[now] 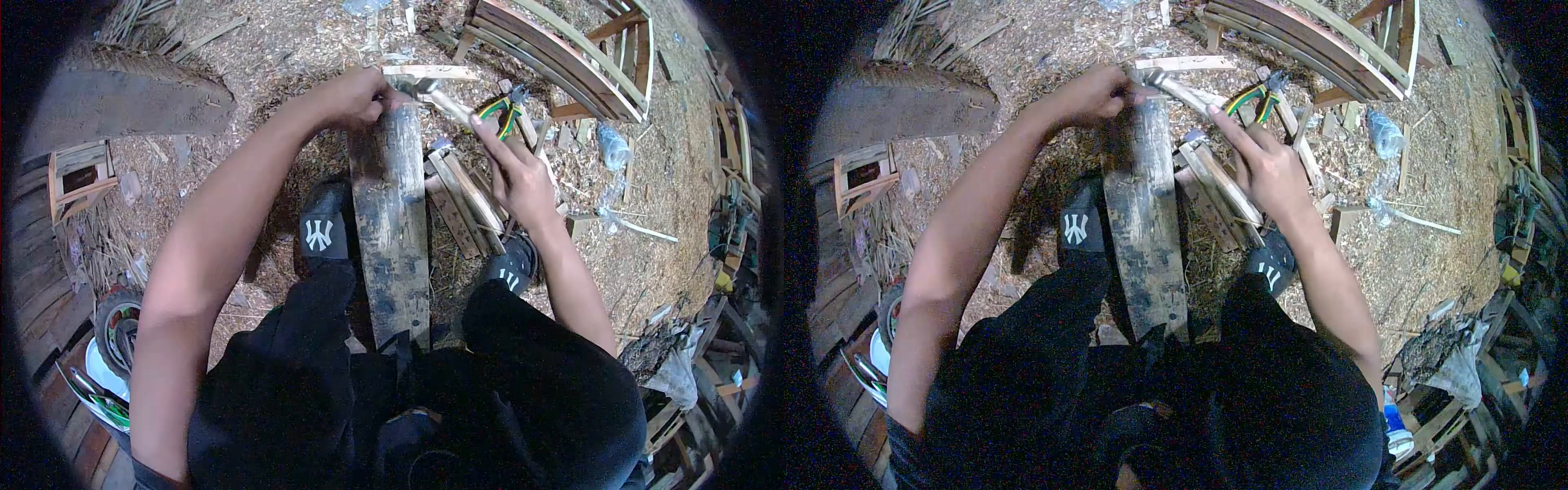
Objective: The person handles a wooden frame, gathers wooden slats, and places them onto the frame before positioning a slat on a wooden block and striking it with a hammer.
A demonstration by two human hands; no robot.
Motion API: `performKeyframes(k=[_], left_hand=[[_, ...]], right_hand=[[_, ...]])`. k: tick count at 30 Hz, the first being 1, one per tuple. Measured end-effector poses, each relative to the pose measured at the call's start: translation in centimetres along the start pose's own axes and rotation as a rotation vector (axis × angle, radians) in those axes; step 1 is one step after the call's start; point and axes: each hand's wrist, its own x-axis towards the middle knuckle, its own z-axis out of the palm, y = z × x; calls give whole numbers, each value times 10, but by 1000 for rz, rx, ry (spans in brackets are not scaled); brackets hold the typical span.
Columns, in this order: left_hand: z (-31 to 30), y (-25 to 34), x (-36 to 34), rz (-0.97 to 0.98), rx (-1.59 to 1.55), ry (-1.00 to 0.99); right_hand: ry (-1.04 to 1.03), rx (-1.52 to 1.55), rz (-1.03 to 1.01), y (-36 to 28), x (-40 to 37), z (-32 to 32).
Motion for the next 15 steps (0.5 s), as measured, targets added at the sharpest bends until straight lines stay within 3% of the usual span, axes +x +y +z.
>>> performKeyframes(k=[3, 8, 10, 14, 15], left_hand=[[1, 1, 2, -28, 49, 10], [7, -4, 0, -47, 39, 20], [10, -7, -4, 24, 51, 87], [20, -15, -5, -26, 124, 34], [28, -20, -4, 36, 134, 108]], right_hand=[[-125, -106, 73, -5, 2, -2], [19, 107, 130, -8, 5, 0], [-4, 203, 187, -2, 6, 4], [-23, 437, 280, 11, -1, 13], [-24, 436, 280, 9, -1, 12]])
